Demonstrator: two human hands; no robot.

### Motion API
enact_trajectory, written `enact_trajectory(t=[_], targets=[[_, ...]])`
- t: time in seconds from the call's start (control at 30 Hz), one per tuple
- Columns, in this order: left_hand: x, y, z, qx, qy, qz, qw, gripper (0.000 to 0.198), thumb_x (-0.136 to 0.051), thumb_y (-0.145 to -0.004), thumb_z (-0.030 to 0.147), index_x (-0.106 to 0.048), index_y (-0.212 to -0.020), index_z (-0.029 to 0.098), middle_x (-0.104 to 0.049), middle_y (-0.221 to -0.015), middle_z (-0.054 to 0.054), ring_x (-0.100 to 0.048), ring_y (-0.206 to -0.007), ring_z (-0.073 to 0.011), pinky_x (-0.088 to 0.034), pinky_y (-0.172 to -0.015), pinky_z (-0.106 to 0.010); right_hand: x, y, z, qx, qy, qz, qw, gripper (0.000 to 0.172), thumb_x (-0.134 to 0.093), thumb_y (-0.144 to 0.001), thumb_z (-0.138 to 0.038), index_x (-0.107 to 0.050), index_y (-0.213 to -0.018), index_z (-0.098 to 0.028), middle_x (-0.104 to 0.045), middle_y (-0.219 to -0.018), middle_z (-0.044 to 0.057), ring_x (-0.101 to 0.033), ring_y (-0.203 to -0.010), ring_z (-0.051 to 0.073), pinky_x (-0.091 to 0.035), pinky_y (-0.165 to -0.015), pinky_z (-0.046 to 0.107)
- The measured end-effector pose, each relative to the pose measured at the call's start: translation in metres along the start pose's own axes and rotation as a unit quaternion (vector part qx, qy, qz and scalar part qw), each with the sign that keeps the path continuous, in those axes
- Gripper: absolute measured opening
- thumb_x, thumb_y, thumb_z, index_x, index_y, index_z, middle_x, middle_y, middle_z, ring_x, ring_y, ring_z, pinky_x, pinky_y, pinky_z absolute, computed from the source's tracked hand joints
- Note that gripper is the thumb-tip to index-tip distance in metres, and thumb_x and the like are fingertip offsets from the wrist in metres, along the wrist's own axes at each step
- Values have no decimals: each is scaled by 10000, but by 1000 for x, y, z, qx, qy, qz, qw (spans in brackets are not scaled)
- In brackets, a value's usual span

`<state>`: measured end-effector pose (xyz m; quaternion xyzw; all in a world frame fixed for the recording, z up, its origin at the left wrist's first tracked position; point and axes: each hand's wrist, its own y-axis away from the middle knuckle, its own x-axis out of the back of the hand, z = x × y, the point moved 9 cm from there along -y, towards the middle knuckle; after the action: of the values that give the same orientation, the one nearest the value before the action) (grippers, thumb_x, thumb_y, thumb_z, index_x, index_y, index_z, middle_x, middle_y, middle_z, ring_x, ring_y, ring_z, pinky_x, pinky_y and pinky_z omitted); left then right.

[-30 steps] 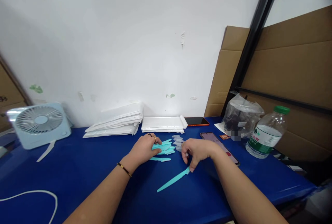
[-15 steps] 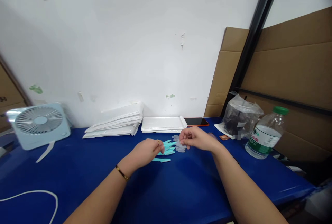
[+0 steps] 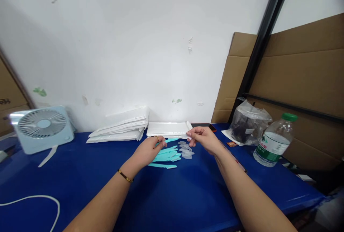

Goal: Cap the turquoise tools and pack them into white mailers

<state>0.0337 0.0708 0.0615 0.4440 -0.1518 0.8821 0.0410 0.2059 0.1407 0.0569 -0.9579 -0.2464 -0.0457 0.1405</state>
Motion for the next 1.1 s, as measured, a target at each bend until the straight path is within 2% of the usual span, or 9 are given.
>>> enact_trajectory(t=[0.1, 0.3, 0.57, 0.67, 0.77, 0.87, 0.97, 1.03, 1.1], targets=[[0, 0, 1, 3, -6, -1, 1000, 365, -320, -866, 463, -542, -762, 192, -517, -659, 14, -464, -635, -133, -342, -596, -240, -3, 0, 0, -2, -19, 13, 1000, 355, -669, -689, -466, -606, -732, -119, -630, -627, 28, -599, -490, 119, -459, -467, 212], [-1, 0, 2, 0, 0, -3, 1000, 349, -344, -858, 464, -517, -721, 193, -472, -620, 31, -425, -596, -120, -315, -562, -232, -17, 2, 1, -8, -39, -5, 999, 342, -679, -684, -451, -591, -705, -121, -627, -599, 17, -596, -469, 118, -470, -484, 223], [-12, -1, 4, -7, 3, -20, 1000, 366, -338, -857, 457, -571, -778, 185, -522, -653, 19, -452, -618, -124, -325, -568, -228, -41, 5, 7, -24, -27, -48, 998, 379, -643, -694, -496, -594, -733, -123, -646, -618, 28, -609, -504, 125, -471, -509, 225], [-25, 3, 8, -18, 7, -64, 998, 339, -384, -840, 438, -612, -798, 191, -577, -715, 10, -494, -660, -128, -344, -590, -224, -50, 12, 11, -59, 38, -137, 988, 348, -651, -695, -458, -613, -714, -112, -627, -554, 14, -597, -478, 111, -452, -491, 202], [-39, 11, 11, -39, -13, -142, 989, 275, -476, -794, 421, -662, -808, 219, -620, -789, 1, -537, -704, -141, -367, -613, -225, -63, 31, 22, -130, 108, -283, 944, 285, -684, -661, -389, -633, -710, -113, -632, -575, 6, -607, -489, 113, -458, -484, 196], [-30, 13, 4, -34, -95, -125, 987, 215, -596, -704, 386, -673, -852, 252, -623, -860, -6, -553, -761, -164, -376, -629, -236, -65, 45, 35, -183, 163, -362, 899, 237, -683, -652, -349, -643, -707, -121, -618, -539, -8, -606, -485, 110, -466, -484, 192], [-22, 11, -7, -17, -167, -111, 980, 204, -653, -642, 347, -667, -826, 263, -627, -857, 0, -561, -775, -178, -371, -617, -246, -54, 40, 41, -177, 224, -340, 896, 198, -658, -667, -330, -653, -712, -137, -593, -503, -21, -591, -459, 108, -448, -461, 186], [-24, 11, -12, -10, -191, -127, 973, 170, -659, -627, 317, -667, -788, 264, -637, -832, 5, -568, -761, -179, -364, -599, -250, -37, 28, 38, -138, 286, -268, 910, 147, -636, -674, -287, -659, -716, -147, -610, -555, -14, -575, -441, 100, -430, -451, 187], [-27, 10, -14, -9, -207, -133, 969, 139, -646, -629, 286, -667, -764, 261, -647, -820, 4, -575, -755, -181, -358, -588, -253, -20, 18, 35, -105, 359, -197, 906, 120, -619, -668, -238, -670, -736, -153, -629, -608, -3, -555, -431, 94, -407, -448, 192]])
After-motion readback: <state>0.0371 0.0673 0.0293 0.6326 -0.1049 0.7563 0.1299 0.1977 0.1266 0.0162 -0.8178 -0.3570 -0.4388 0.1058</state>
